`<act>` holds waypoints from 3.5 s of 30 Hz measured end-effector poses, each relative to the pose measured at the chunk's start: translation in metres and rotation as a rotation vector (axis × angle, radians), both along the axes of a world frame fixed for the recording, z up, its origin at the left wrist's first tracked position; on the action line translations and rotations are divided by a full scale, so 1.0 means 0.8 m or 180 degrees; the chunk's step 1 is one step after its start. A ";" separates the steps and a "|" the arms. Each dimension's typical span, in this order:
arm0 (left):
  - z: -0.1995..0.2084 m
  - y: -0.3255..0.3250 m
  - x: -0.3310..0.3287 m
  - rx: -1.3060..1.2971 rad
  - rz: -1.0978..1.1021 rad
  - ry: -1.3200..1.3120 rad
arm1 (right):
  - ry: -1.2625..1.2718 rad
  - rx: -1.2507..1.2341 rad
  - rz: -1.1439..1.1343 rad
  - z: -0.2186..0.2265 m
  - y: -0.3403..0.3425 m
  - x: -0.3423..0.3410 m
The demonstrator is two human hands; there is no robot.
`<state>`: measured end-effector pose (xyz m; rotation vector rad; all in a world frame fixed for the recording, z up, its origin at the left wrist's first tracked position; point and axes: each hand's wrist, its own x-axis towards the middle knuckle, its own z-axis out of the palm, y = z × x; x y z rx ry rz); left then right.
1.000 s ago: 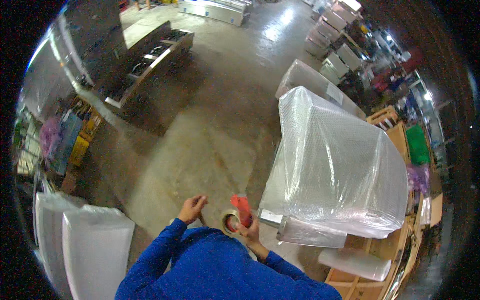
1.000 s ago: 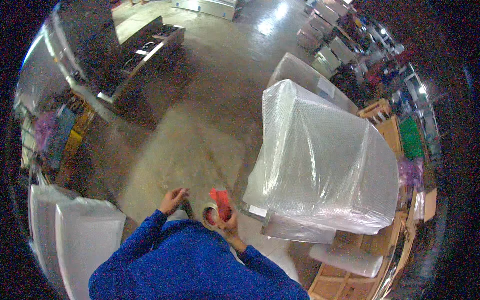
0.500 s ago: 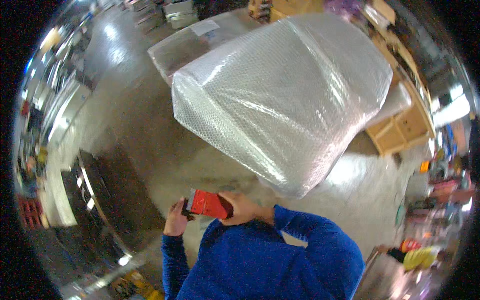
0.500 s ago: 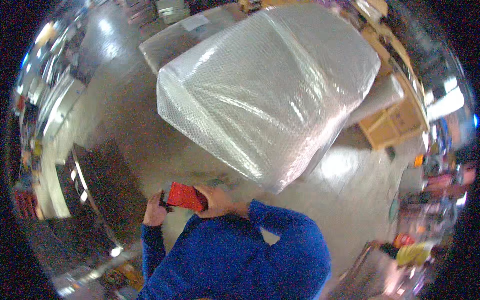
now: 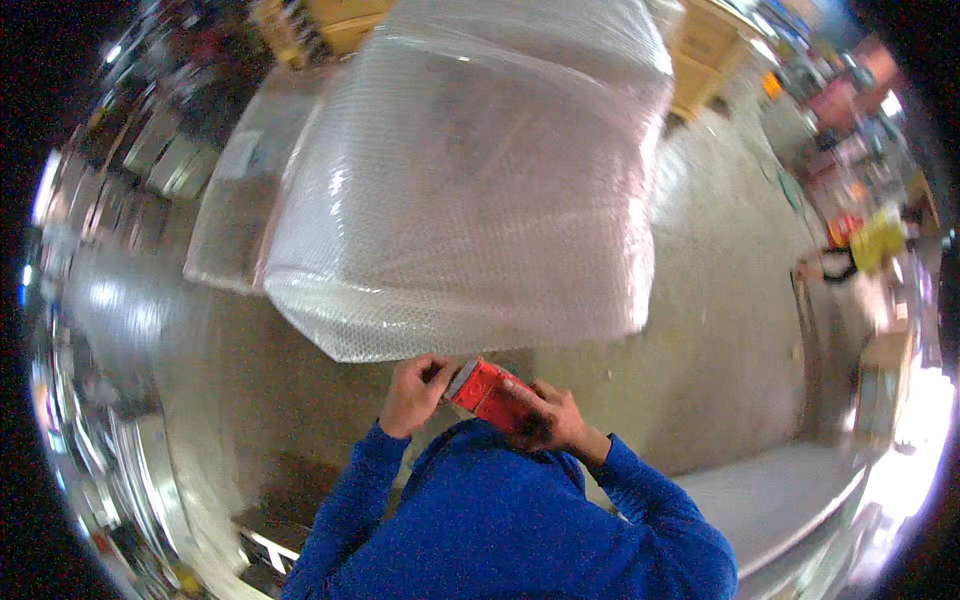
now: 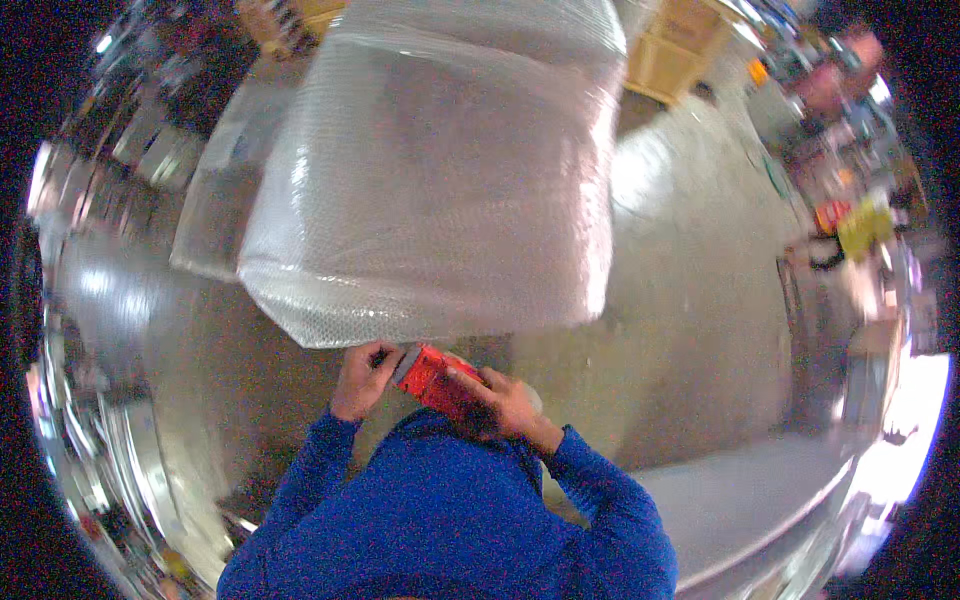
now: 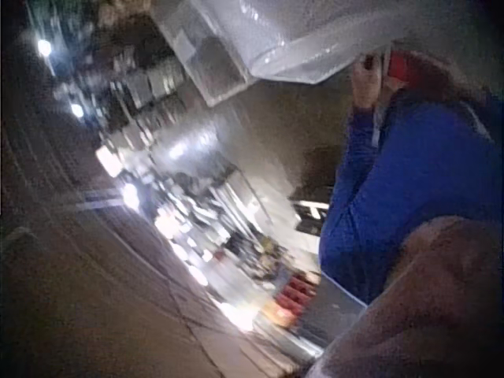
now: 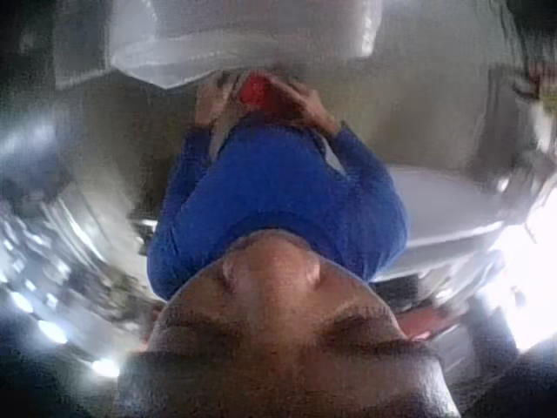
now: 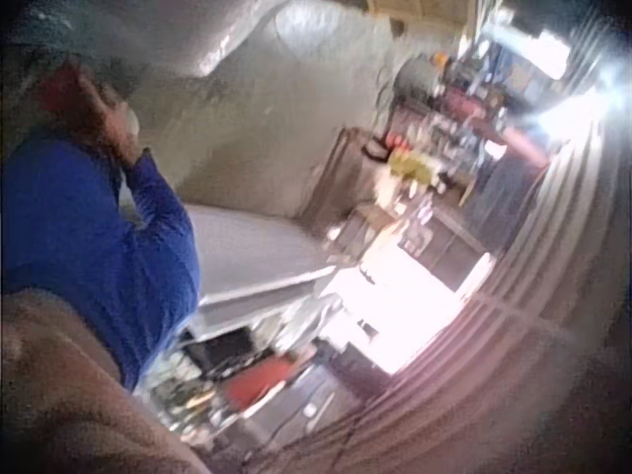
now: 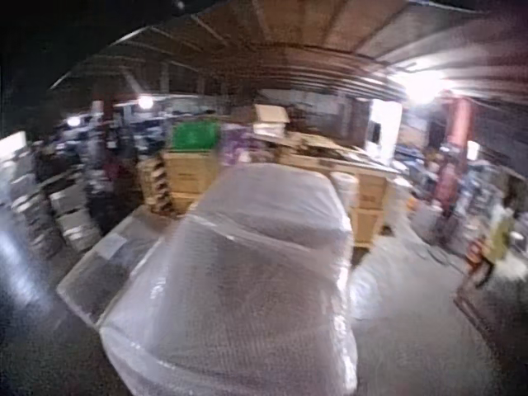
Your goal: The person wraps a large piece of furniture with bubble wrap and secures it using a tape dispenser. They then move to a nearby table, pick up a pen, and write on a document before walking away.
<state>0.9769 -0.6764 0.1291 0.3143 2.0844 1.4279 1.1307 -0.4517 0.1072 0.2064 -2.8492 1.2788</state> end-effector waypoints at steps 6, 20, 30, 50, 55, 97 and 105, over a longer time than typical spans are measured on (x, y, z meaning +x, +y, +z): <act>0.046 0.067 -0.096 0.0591 -0.1698 0.2070 | 0.0698 0.0586 -0.1864 -0.005 -0.097 0.039; 0.011 0.178 -0.122 -0.0045 -0.1020 0.3852 | -0.0216 0.1254 -0.2940 -0.076 -0.095 0.043; -0.091 0.138 -0.068 -0.0010 -0.3312 0.5627 | -0.0957 0.1130 -0.3031 -0.106 -0.081 0.047; -0.135 0.087 -0.098 0.0126 -0.4998 0.2818 | -0.0782 0.0252 -0.4962 -0.058 -0.309 0.015; -0.107 -0.039 -0.158 -0.0697 -0.3713 -0.1985 | 0.0233 -0.0398 -0.4201 -0.029 -0.378 -0.005; -0.012 -0.012 -0.262 0.0202 -0.1905 0.4224 | 0.0050 0.1173 -0.3253 -0.219 -0.252 -0.120; -0.018 0.002 -0.269 0.0373 -0.2185 0.3674 | 0.0031 0.1170 -0.3432 -0.224 -0.265 -0.121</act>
